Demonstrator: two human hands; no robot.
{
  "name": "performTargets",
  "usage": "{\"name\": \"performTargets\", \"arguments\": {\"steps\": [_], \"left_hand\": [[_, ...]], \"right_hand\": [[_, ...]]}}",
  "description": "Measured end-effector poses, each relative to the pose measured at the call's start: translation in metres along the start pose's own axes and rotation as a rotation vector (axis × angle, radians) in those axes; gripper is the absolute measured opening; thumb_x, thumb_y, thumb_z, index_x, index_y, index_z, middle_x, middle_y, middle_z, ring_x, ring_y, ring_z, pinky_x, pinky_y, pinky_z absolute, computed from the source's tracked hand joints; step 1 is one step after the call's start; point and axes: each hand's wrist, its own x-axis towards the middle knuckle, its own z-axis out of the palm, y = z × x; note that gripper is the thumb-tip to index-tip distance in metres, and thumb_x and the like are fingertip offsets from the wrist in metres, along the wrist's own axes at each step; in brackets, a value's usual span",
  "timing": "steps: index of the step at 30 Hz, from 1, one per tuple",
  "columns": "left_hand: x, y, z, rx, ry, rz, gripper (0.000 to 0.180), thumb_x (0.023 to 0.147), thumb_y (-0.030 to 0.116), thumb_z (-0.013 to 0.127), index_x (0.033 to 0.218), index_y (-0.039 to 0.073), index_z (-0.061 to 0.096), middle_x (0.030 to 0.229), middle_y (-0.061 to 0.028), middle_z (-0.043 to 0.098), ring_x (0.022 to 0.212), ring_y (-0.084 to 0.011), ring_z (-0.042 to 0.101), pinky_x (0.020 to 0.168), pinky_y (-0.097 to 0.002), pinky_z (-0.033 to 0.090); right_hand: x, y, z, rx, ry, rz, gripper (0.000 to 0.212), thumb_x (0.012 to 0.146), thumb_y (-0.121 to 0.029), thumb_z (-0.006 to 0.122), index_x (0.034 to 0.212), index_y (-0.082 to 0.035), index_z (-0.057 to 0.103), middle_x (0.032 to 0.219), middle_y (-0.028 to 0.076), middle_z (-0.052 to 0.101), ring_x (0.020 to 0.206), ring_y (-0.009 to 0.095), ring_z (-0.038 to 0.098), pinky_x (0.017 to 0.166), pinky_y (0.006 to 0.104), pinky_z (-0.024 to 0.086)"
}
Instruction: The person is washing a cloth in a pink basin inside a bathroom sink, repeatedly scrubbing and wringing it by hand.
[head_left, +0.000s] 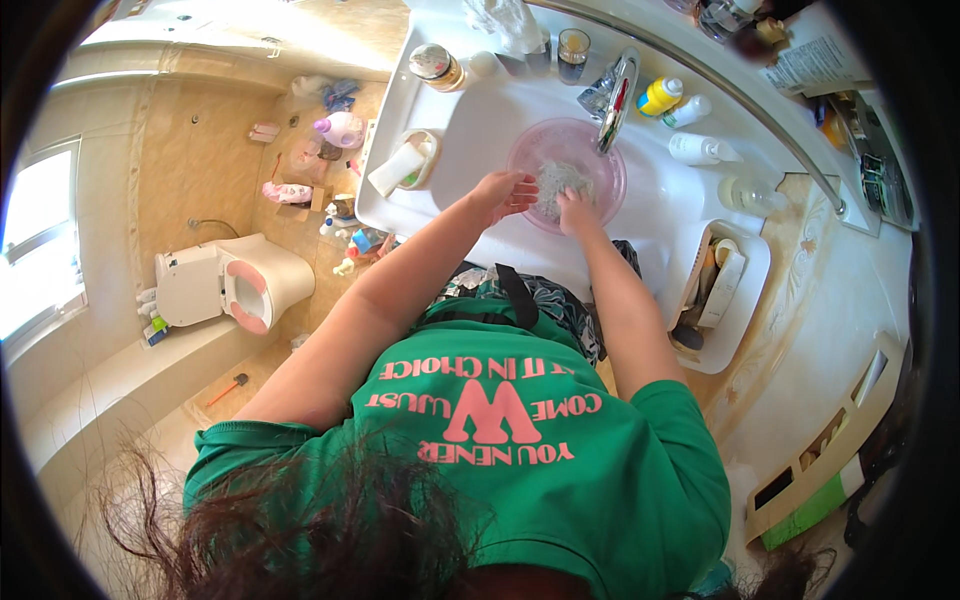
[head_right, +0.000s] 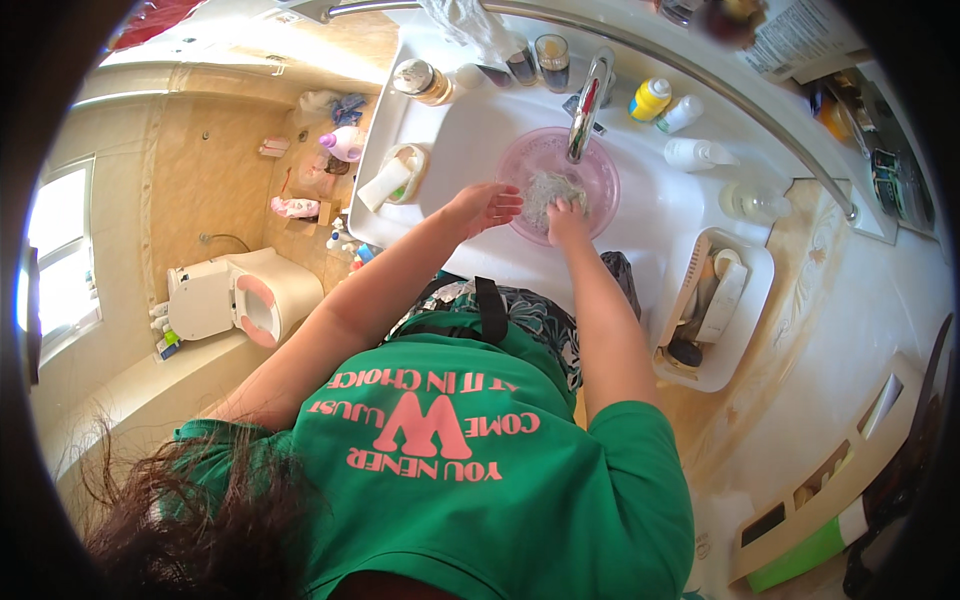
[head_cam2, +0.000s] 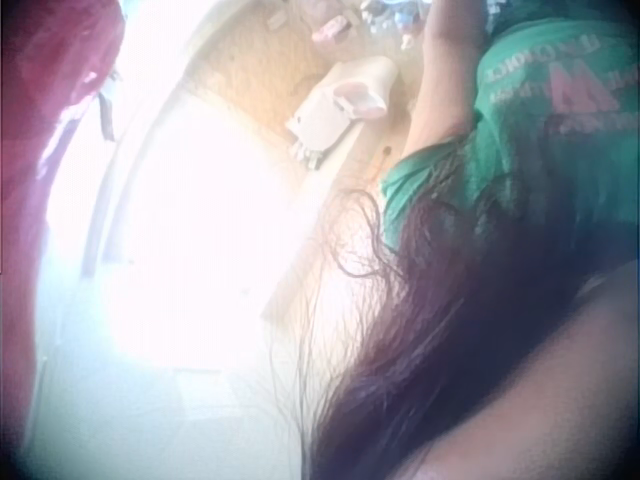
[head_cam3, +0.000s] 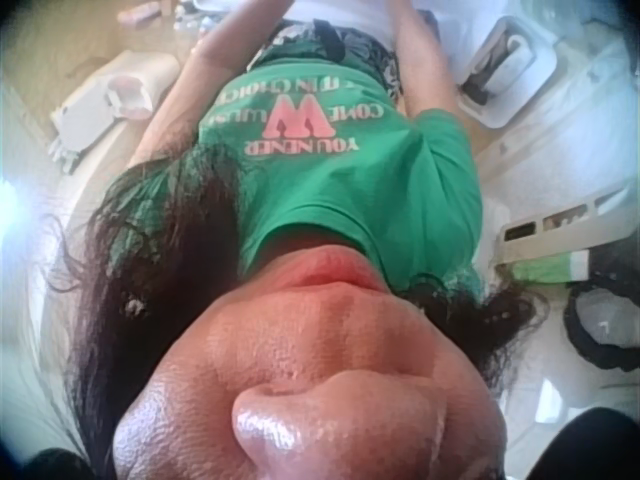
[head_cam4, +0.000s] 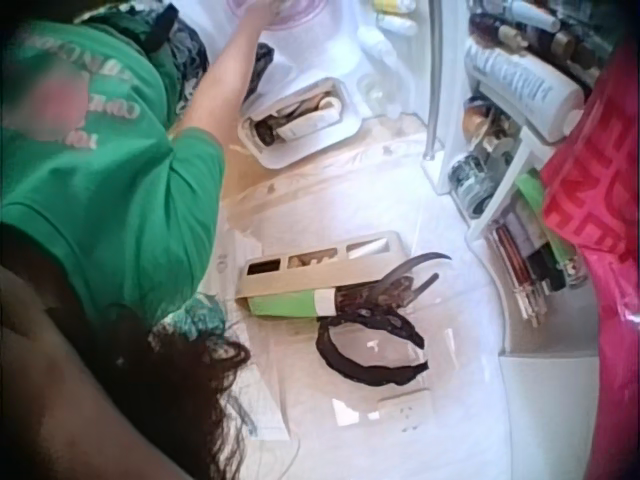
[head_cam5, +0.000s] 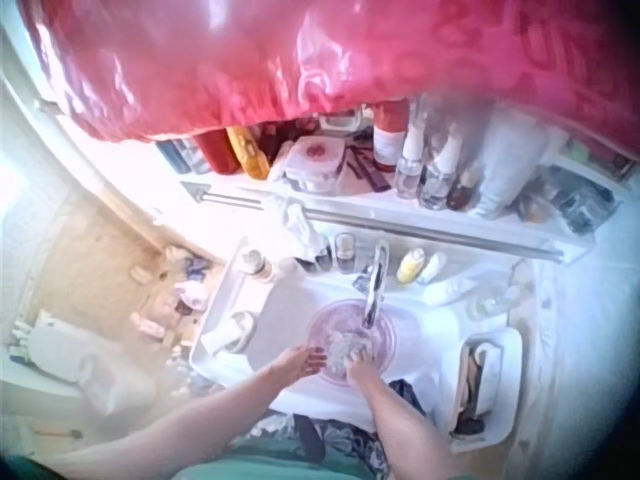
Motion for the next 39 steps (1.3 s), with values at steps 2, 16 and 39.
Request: {"name": "performTargets", "arguments": {"steps": [2,16,39], "left_hand": [[-0.005,0.003,0.003,-0.015,-0.002,-0.015,0.029,0.086,0.020,0.041,0.105,-0.001,0.046,0.101,-0.0145,0.055,0.091,-0.0236,0.054,0.078,-0.0315,0.044],[0.008,-0.006,0.025,-0.073,0.179,-0.116,0.036,0.084,0.026,0.046,0.108,0.000,0.046,0.101,-0.0130,0.052,0.101,-0.0256,0.048,0.084,-0.0373,0.042],[0.031,0.010,0.025,-0.481,-0.423,0.139,0.039,0.085,0.047,0.039,0.089,0.009,0.050,0.078,-0.0050,0.054,0.072,-0.0200,0.051,0.066,-0.0337,0.042]], "right_hand": [[0.003,0.011,0.016,0.076,-0.053,0.054,0.029,0.076,-0.012,0.043,0.103,-0.011,0.054,0.114,0.012,0.048,0.106,0.029,0.044,0.090,0.0388,0.035],[-0.011,-0.009,-0.075,0.938,0.373,-0.003,0.014,0.068,0.004,0.046,0.080,-0.002,0.051,0.074,0.012,0.057,0.069,0.027,0.056,0.061,0.0339,0.044],[-0.036,-0.106,-0.161,0.740,0.776,-0.195,0.007,0.075,-0.007,0.046,0.081,-0.008,0.049,0.072,0.007,0.057,0.067,0.028,0.057,0.056,0.0368,0.045]]}}
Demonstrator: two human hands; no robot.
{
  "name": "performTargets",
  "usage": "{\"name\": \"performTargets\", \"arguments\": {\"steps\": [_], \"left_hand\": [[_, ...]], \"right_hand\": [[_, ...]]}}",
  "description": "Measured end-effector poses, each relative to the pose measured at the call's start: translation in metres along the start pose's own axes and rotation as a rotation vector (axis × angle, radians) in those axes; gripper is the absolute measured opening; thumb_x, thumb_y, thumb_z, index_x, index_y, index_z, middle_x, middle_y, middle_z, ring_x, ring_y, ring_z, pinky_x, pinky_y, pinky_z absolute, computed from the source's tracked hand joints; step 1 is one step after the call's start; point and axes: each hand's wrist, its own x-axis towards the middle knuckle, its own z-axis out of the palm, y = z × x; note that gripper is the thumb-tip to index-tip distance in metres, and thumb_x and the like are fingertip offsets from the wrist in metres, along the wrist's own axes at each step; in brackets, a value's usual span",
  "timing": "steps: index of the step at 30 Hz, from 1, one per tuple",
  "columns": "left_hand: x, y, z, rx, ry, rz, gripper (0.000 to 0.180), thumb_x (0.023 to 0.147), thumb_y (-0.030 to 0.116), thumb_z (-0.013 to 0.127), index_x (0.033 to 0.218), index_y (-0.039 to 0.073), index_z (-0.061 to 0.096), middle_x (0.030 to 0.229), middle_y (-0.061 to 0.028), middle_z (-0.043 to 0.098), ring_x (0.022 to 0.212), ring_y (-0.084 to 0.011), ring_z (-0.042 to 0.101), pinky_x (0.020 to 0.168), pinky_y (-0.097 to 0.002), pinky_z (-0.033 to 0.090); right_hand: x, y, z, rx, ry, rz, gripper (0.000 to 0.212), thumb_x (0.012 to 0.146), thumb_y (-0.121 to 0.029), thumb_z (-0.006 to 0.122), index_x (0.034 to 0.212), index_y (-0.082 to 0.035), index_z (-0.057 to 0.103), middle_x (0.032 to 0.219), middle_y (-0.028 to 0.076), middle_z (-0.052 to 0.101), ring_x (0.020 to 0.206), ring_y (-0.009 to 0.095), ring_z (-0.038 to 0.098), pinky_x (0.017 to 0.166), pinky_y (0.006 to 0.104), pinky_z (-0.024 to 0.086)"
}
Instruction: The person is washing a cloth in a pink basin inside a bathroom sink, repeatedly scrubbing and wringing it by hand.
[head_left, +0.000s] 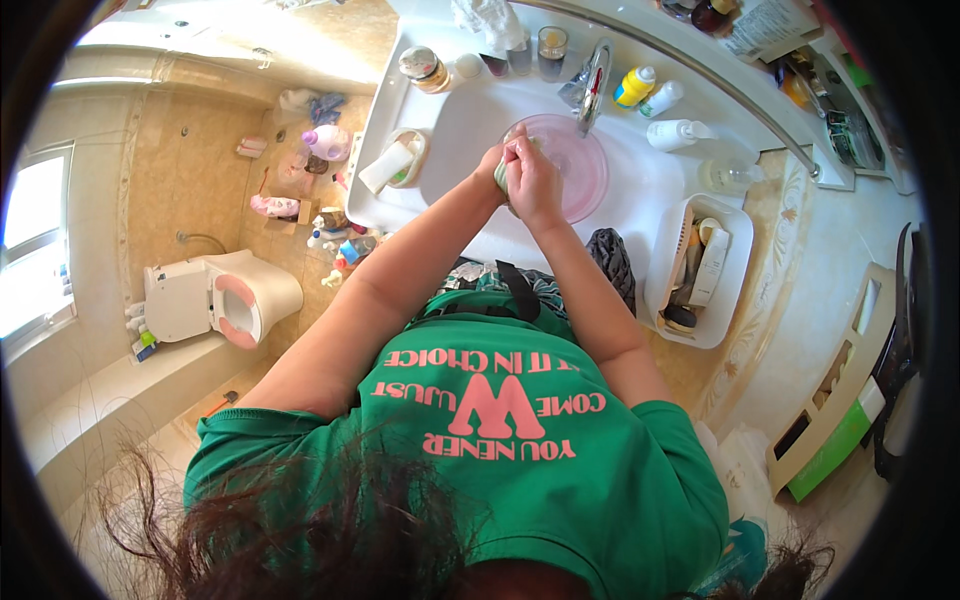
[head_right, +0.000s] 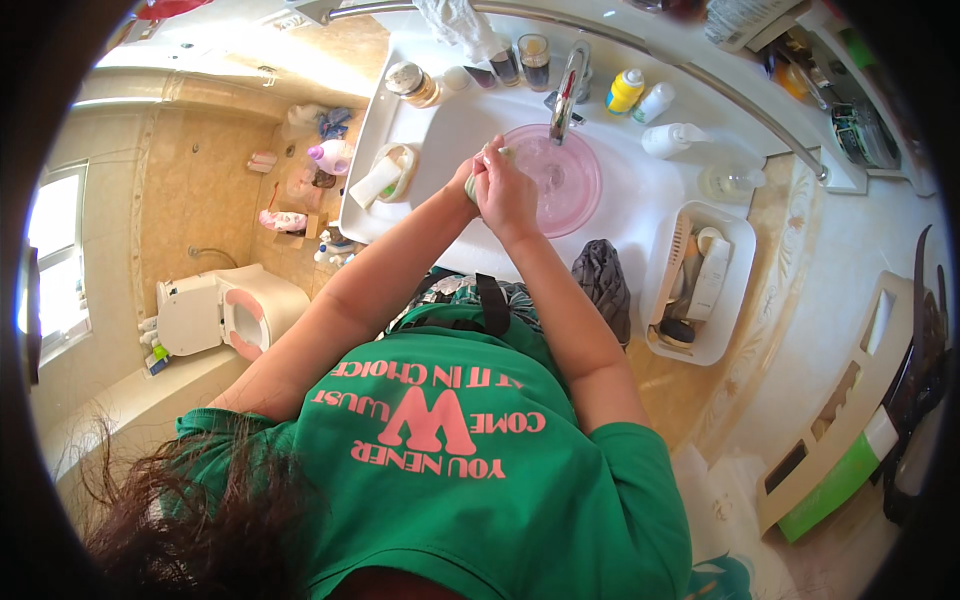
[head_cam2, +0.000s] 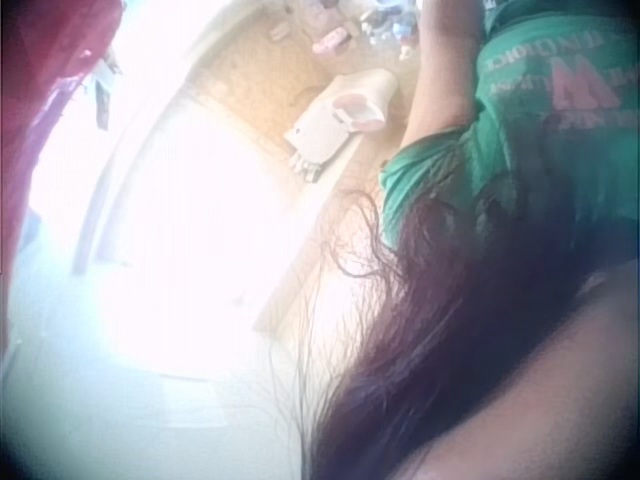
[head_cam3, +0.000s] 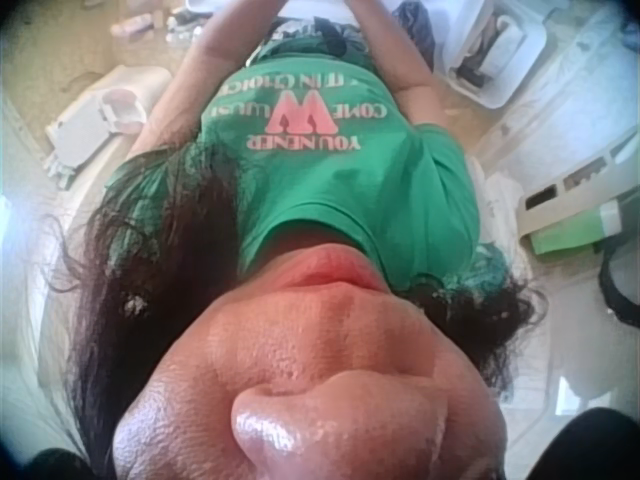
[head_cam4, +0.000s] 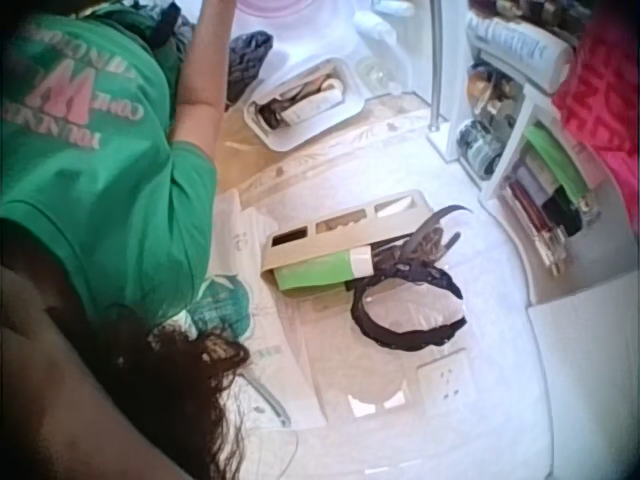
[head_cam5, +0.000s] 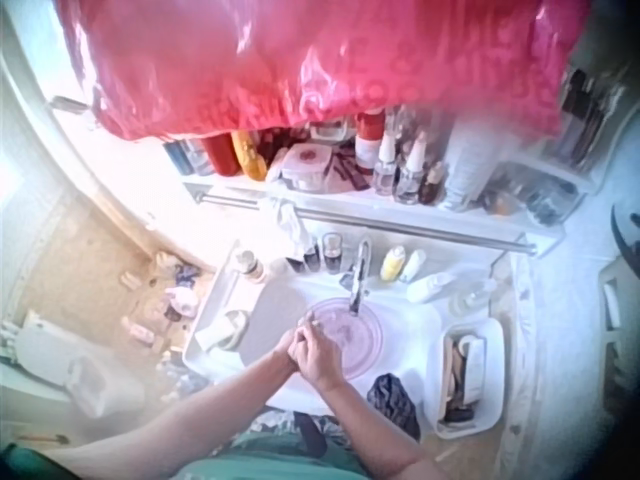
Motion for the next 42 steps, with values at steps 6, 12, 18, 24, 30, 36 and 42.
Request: {"name": "performTargets", "arguments": {"steps": [6,12,18,24,30,36,42], "left_hand": [[-0.022,0.000,0.024,0.152,0.144,0.080,0.038,0.087,0.044,0.034,0.093,0.009,0.049,0.088,-0.0058,0.053,0.084,-0.0212,0.051,0.075,-0.0357,0.043],[-0.060,0.032,0.053,0.121,0.294,0.053,0.051,0.087,0.047,0.029,0.110,0.004,0.045,0.105,-0.0117,0.050,0.100,-0.0252,0.048,0.088,-0.0420,0.037],[-0.063,0.030,0.042,0.440,0.073,0.121,0.038,0.089,0.034,0.036,0.114,0.006,0.044,0.104,-0.0092,0.049,0.096,-0.0199,0.049,0.084,-0.0358,0.041],[-0.068,0.024,0.049,0.870,0.041,0.314,0.029,0.085,0.016,0.050,0.112,0.005,0.047,0.101,-0.0057,0.052,0.090,-0.0118,0.052,0.075,-0.0274,0.045],[-0.068,0.030,0.042,0.804,0.160,0.313,0.029,0.080,0.018,0.058,0.103,0.001,0.052,0.084,-0.0053,0.058,0.076,-0.0110,0.056,0.066,-0.0222,0.047],[-0.077,0.039,0.035,0.802,0.224,0.326,0.029,0.080,0.020,0.059,0.100,0.000,0.054,0.086,-0.0063,0.059,0.075,-0.0110,0.056,0.066,-0.0228,0.047],[-0.086,0.053,0.034,0.650,0.189,0.220,0.026,0.083,0.025,0.055,0.094,0.001,0.056,0.086,-0.0054,0.058,0.076,-0.0113,0.056,0.066,-0.0241,0.048]], "right_hand": [[0.000,0.014,-0.003,0.094,0.027,0.095,0.006,0.075,-0.007,0.045,0.079,-0.007,0.050,0.071,0.009,0.058,0.067,0.030,0.057,0.056,0.0370,0.044],[-0.014,0.070,-0.035,0.025,0.026,0.332,0.007,0.074,-0.006,0.048,0.079,-0.004,0.052,0.076,0.013,0.058,0.070,0.029,0.056,0.062,0.0358,0.044],[-0.026,0.065,-0.025,0.102,-0.041,0.137,0.027,0.072,-0.015,0.061,0.090,0.000,0.051,0.095,0.016,0.055,0.088,0.029,0.053,0.076,0.0352,0.042],[-0.024,0.054,-0.023,0.183,-0.030,0.334,0.023,0.074,-0.017,0.061,0.086,0.001,0.054,0.080,0.013,0.059,0.077,0.026,0.058,0.069,0.0308,0.044],[-0.032,0.079,-0.028,0.395,0.017,0.556,0.014,0.081,-0.015,0.054,0.086,-0.002,0.054,0.075,0.002,0.057,0.069,0.010,0.056,0.059,0.0224,0.043],[-0.031,0.065,-0.041,1.007,0.174,0.865,0.017,0.086,-0.021,0.047,0.091,-0.006,0.050,0.084,0.004,0.056,0.076,0.015,0.057,0.067,0.0290,0.048],[-0.032,0.082,-0.049,0.968,0.128,0.974,0.018,0.084,-0.021,0.050,0.093,-0.005,0.053,0.092,0.007,0.056,0.086,0.018,0.055,0.073,0.0321,0.044]]}}
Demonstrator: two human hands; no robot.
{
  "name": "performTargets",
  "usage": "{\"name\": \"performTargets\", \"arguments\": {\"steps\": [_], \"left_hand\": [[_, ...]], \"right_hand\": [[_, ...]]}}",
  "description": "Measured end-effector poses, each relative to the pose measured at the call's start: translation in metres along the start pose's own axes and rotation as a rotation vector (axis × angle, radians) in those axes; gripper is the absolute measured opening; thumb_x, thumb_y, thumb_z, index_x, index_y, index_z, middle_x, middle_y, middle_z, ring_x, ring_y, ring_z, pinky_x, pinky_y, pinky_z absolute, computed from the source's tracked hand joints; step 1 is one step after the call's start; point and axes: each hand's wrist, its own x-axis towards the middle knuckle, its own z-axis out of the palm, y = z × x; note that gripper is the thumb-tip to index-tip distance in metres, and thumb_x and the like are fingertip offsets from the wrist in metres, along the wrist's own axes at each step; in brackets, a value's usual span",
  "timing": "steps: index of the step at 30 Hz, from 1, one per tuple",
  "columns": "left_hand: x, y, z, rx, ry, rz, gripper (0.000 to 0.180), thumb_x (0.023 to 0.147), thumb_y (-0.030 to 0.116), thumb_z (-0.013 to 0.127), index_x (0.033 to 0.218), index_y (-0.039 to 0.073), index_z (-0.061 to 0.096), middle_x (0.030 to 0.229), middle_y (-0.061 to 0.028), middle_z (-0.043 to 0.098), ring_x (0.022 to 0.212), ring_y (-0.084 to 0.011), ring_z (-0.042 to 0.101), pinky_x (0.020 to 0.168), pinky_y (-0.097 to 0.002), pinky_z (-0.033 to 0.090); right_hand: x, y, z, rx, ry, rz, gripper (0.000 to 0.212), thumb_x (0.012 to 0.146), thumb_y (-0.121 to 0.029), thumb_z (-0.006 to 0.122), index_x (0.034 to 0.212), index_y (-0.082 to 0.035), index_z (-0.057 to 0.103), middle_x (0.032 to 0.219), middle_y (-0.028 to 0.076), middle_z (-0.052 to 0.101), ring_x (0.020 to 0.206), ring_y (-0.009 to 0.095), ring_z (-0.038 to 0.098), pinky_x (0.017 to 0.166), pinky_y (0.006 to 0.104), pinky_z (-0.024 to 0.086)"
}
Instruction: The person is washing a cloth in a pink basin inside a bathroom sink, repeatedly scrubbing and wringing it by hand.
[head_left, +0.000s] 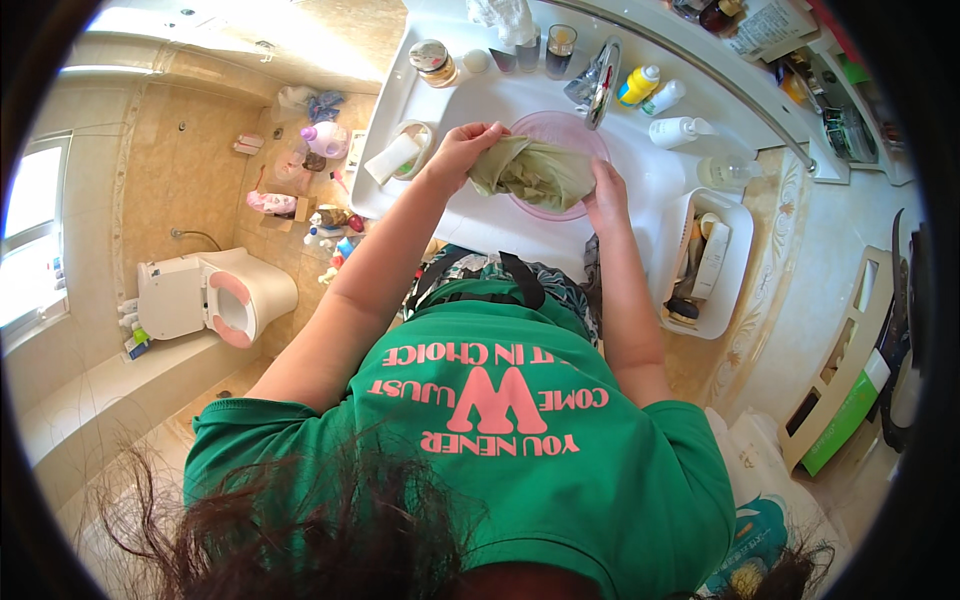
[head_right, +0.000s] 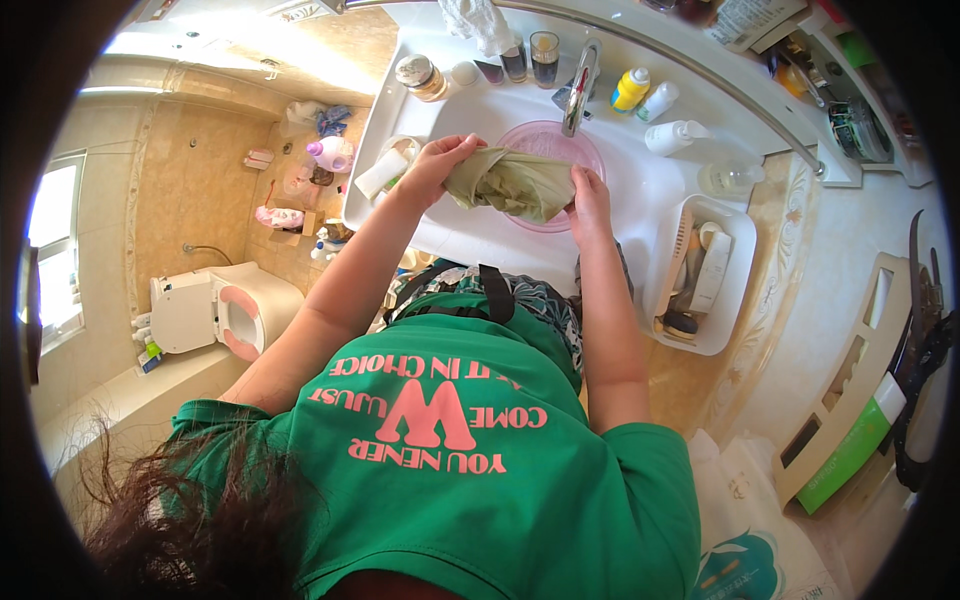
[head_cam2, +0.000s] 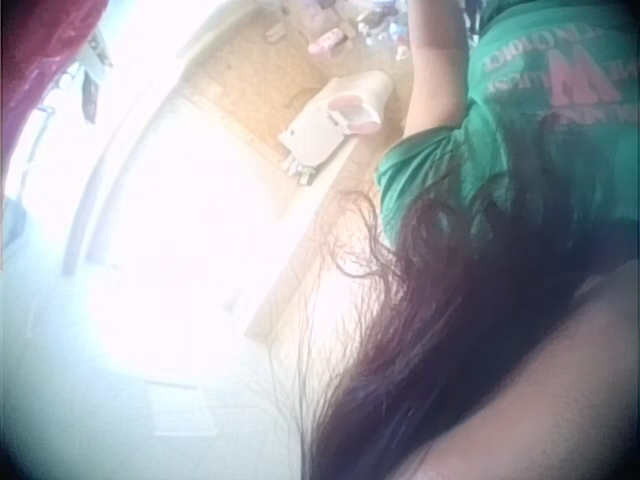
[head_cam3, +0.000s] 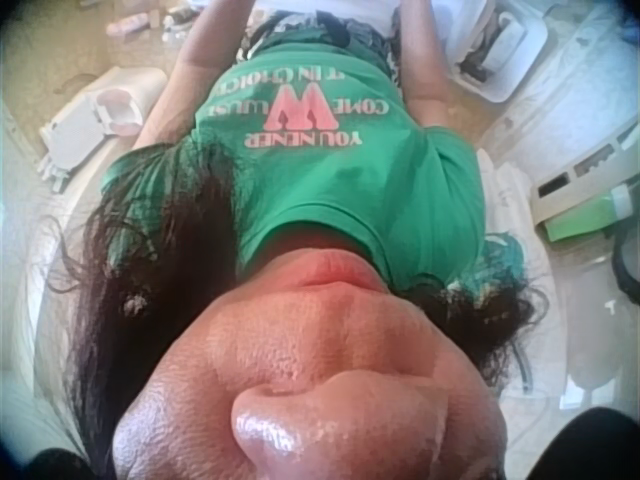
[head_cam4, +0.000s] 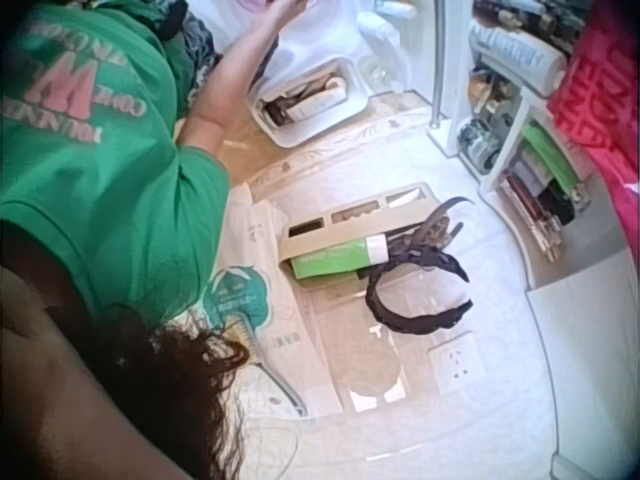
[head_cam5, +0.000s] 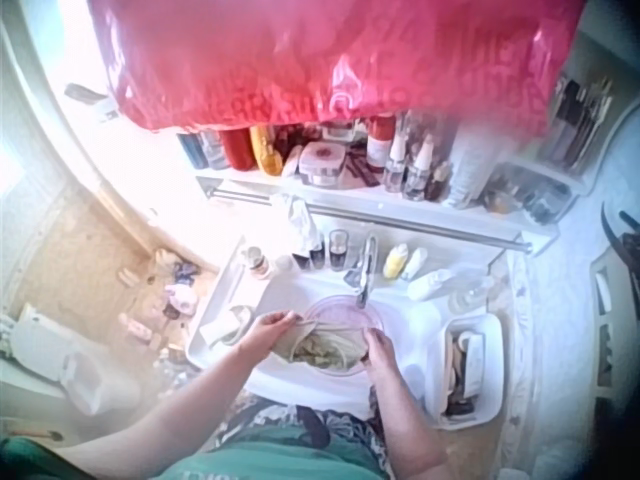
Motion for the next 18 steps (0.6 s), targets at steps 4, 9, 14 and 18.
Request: {"name": "performTargets", "arguments": {"steps": [4,9,14,18], "left_hand": [[-0.002,0.007,0.002,-0.120,-0.096,-0.093,0.025,0.084,0.025,0.052,0.091,0.002,0.056,0.084,-0.0050,0.057,0.075,-0.0123,0.057,0.067,-0.0250,0.049],[0.000,0.003,0.009,-0.019,-0.057,-0.039,0.024,0.084,0.025,0.051,0.091,0.003,0.056,0.083,-0.0038,0.057,0.077,-0.0113,0.056,0.067,-0.0251,0.048],[-0.001,-0.001,0.022,0.182,-0.210,-0.009,0.024,0.084,0.018,0.051,0.103,0.004,0.053,0.090,-0.0028,0.054,0.085,-0.0085,0.051,0.072,-0.0223,0.043],[-0.006,-0.001,0.028,0.315,-0.187,0.157,0.029,0.080,0.012,0.056,0.106,0.001,0.049,0.090,-0.0057,0.055,0.079,-0.0105,0.053,0.070,-0.0235,0.044]], "right_hand": [[0.001,0.002,-0.002,-0.100,0.011,-0.054,0.019,0.082,-0.021,0.052,0.093,-0.005,0.053,0.090,0.005,0.056,0.081,0.015,0.054,0.068,0.0291,0.044],[0.011,0.014,-0.009,-0.906,0.161,-0.754,0.021,0.082,-0.022,0.053,0.095,-0.005,0.054,0.082,0.002,0.056,0.072,0.012,0.052,0.064,0.0251,0.044],[-0.007,0.012,0.029,-0.452,-0.209,-0.272,0.029,0.078,-0.024,0.060,0.093,-0.001,0.053,0.082,0.005,0.059,0.072,0.013,0.056,0.064,0.0232,0.045],[0.003,0.030,0.040,-0.491,-0.273,-0.359,0.023,0.078,-0.018,0.060,0.090,0.000,0.052,0.080,0.007,0.059,0.071,0.010,0.056,0.062,0.0222,0.045]]}}
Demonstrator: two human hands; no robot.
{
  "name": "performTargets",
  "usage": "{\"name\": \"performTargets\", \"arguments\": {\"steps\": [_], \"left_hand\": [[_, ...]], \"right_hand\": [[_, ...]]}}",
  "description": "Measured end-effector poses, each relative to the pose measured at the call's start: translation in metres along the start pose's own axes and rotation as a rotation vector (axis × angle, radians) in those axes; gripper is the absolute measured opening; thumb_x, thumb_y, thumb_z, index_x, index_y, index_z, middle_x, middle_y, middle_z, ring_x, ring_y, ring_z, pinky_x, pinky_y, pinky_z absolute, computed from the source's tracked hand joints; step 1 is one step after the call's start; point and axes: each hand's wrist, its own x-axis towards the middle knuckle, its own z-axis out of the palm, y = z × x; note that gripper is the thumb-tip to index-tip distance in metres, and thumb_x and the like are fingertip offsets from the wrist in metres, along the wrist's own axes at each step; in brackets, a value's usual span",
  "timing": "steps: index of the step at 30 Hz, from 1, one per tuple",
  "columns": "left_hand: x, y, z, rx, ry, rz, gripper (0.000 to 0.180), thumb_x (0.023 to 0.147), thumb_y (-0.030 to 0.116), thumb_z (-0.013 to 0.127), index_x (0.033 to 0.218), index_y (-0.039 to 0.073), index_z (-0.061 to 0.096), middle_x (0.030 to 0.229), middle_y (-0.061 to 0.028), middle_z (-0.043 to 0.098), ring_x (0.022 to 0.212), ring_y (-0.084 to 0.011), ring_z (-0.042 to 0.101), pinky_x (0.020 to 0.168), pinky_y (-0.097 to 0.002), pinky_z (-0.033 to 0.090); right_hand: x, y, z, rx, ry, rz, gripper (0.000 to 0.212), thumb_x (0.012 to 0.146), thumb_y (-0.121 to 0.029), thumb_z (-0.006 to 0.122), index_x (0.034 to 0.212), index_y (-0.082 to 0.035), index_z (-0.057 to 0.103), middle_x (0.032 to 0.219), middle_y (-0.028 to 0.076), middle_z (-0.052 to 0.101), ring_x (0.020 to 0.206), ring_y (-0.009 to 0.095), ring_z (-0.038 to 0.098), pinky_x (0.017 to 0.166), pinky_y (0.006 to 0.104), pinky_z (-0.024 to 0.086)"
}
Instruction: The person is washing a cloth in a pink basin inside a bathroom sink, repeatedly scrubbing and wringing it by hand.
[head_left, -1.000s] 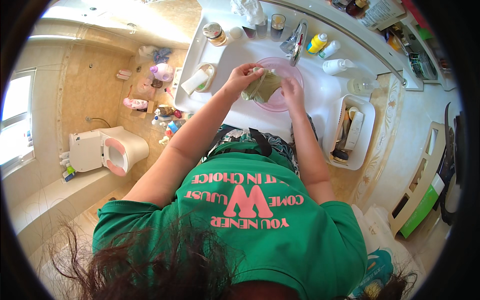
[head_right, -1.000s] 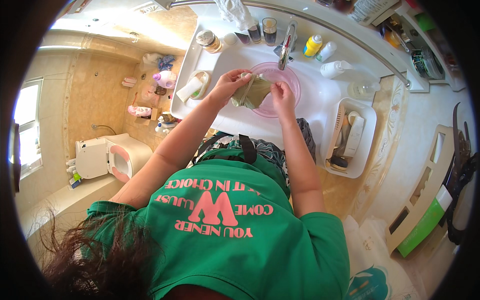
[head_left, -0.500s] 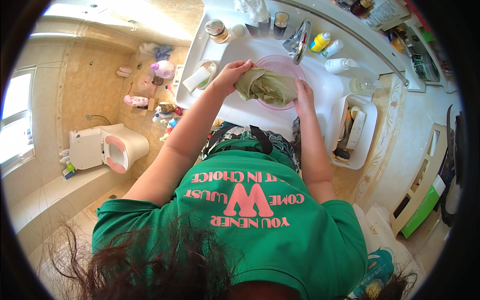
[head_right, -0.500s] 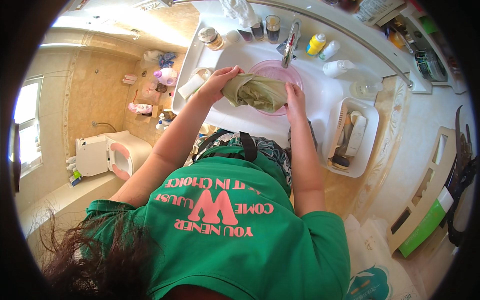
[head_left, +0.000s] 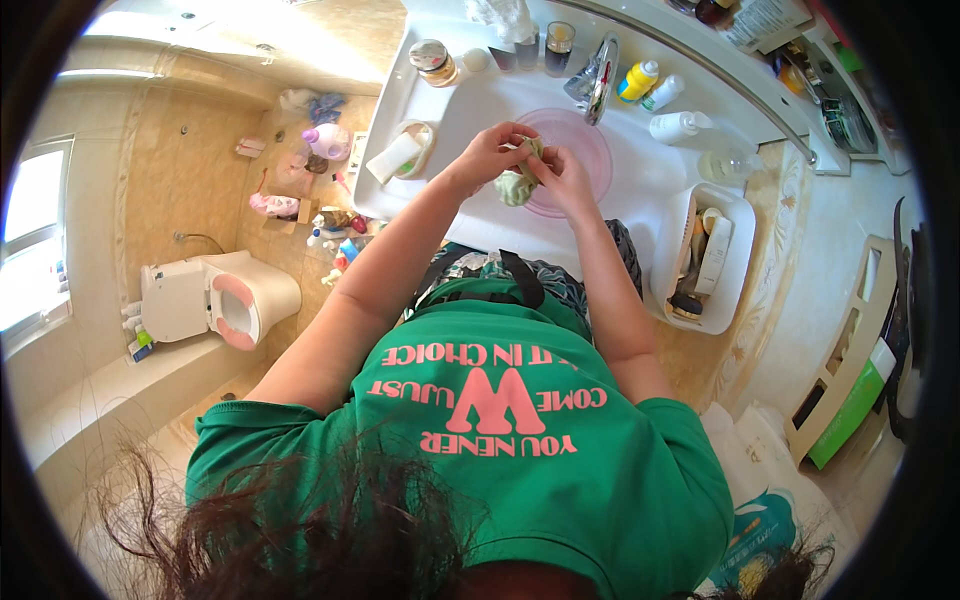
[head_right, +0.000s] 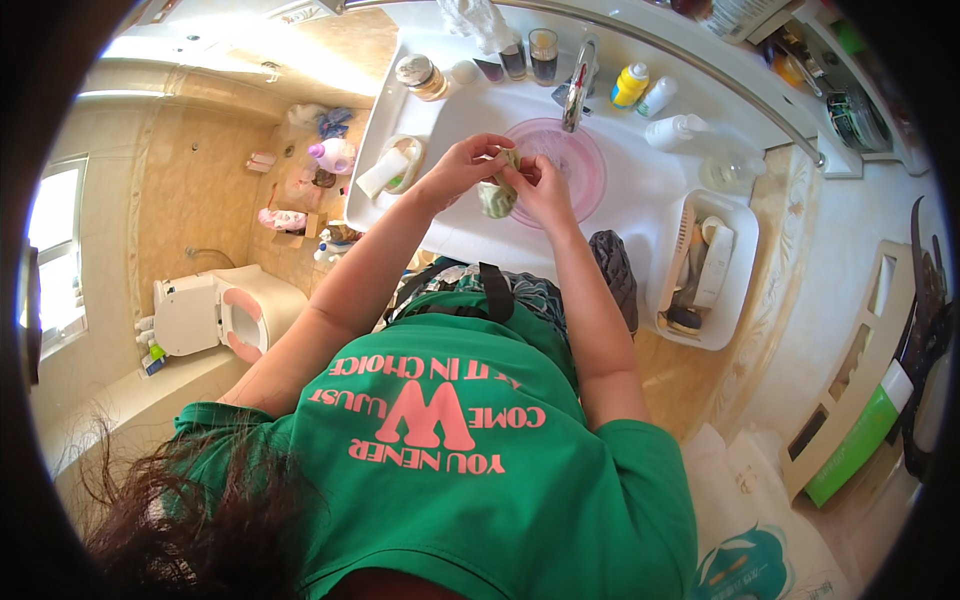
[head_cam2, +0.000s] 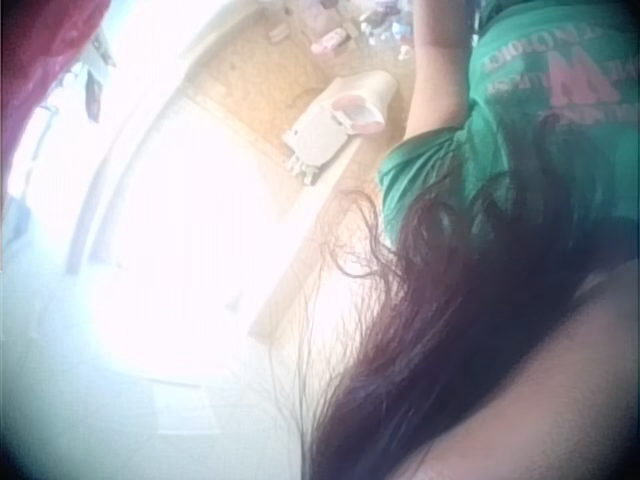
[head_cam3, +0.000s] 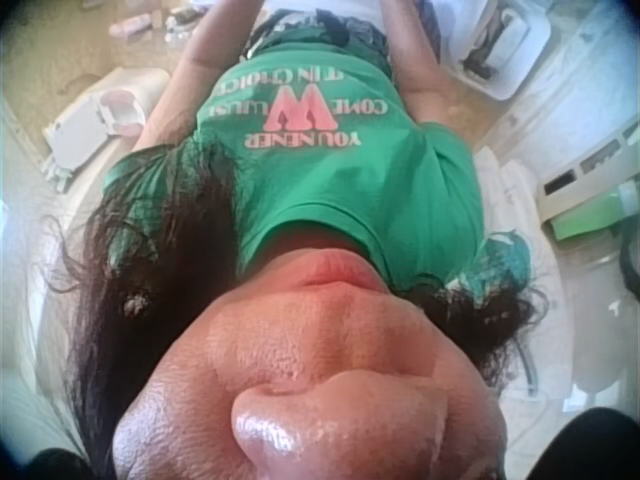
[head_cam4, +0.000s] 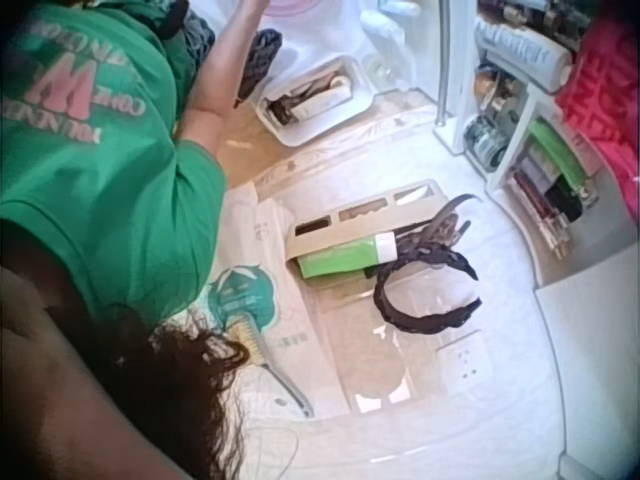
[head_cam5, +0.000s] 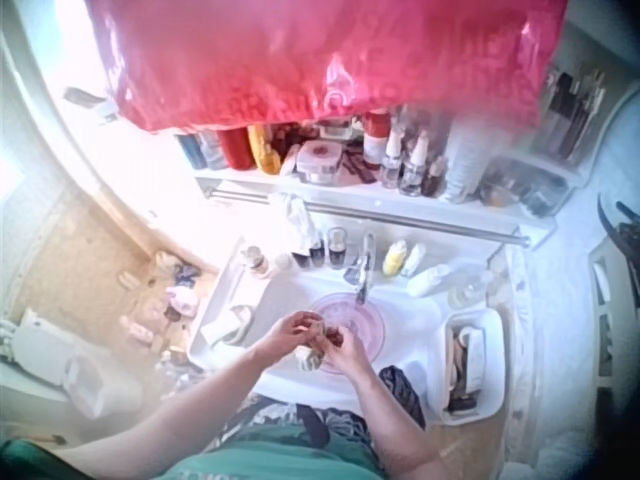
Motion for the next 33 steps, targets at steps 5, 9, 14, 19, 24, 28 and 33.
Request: {"name": "performTargets", "arguments": {"steps": [5,9,14,19,24,28,33], "left_hand": [[-0.004,-0.015,-0.023,0.081,0.169,-0.033,0.029,0.076,0.011,0.061,0.101,0.000,0.051,0.080,-0.0058,0.057,0.073,-0.0099,0.053,0.063,-0.0219,0.043],[-0.014,-0.016,-0.034,0.241,0.209,-0.041,0.022,0.076,0.011,0.059,0.096,0.002,0.056,0.075,-0.0034,0.058,0.068,-0.0083,0.052,0.059,-0.0210,0.042],[-0.013,-0.024,-0.040,0.320,0.253,-0.082,0.019,0.070,0.008,0.062,0.088,0.001,0.061,0.065,-0.0005,0.055,0.059,-0.0071,0.049,0.054,-0.0211,0.041],[-0.004,-0.044,-0.038,0.581,0.235,-0.094,0.024,0.067,0.015,0.065,0.089,0.005,0.062,0.068,-0.0034,0.057,0.061,-0.0111,0.053,0.058,-0.0248,0.044],[0.000,-0.050,-0.021,0.695,0.149,0.011,0.050,0.065,0.025,0.069,0.109,0.009,0.052,0.089,-0.0109,0.058,0.074,-0.0190,0.057,0.068,-0.0292,0.047],[0.004,-0.048,0.010,0.735,0.112,0.312,0.046,0.070,0.025,0.066,0.110,0.008,0.051,0.095,-0.0091,0.056,0.081,-0.0187,0.056,0.074,-0.0285,0.045],[0.014,-0.049,-0.007,0.204,-0.033,-0.123,0.033,0.081,0.023,0.054,0.108,0.006,0.048,0.094,-0.0054,0.055,0.091,-0.0159,0.053,0.077,-0.0288,0.043]], "right_hand": [[-0.005,-0.017,-0.011,0.254,0.095,0.081,0.014,0.079,-0.013,0.058,0.085,-0.002,0.052,0.072,0.004,0.057,0.066,0.009,0.054,0.061,0.0210,0.045],[-0.011,-0.021,-0.037,0.439,0.270,0.184,0.015,0.084,-0.018,0.050,0.093,-0.006,0.047,0.088,0.004,0.054,0.080,0.015,0.056,0.070,0.0294,0.047],[-0.019,-0.046,-0.045,0.493,0.227,0.191,0.017,0.087,-0.021,0.046,0.094,-0.005,0.044,0.085,0.006,0.054,0.077,0.017,0.056,0.066,0.0331,0.047],[-0.013,-0.047,-0.052,0.673,0.122,0.130,0.013,0.085,-0.015,0.047,0.093,-0.006,0.049,0.085,0.005,0.056,0.079,0.015,0.055,0.069,0.0318,0.046],[-0.021,-0.077,-0.028,0.529,0.013,0.183,0.012,0.084,-0.017,0.049,0.091,-0.007,0.050,0.083,0.001,0.053,0.075,0.009,0.053,0.064,0.0236,0.045],[-0.029,-0.092,-0.018,0.491,-0.250,0.152,0.015,0.082,-0.019,0.052,0.091,-0.008,0.050,0.081,-0.001,0.052,0.073,0.006,0.051,0.061,0.0206,0.042],[-0.027,-0.109,-0.054,0.538,0.050,0.069,0.017,0.080,-0.019,0.055,0.091,-0.006,0.052,0.080,0.000,0.052,0.072,0.008,0.051,0.063,0.0224,0.042]]}}
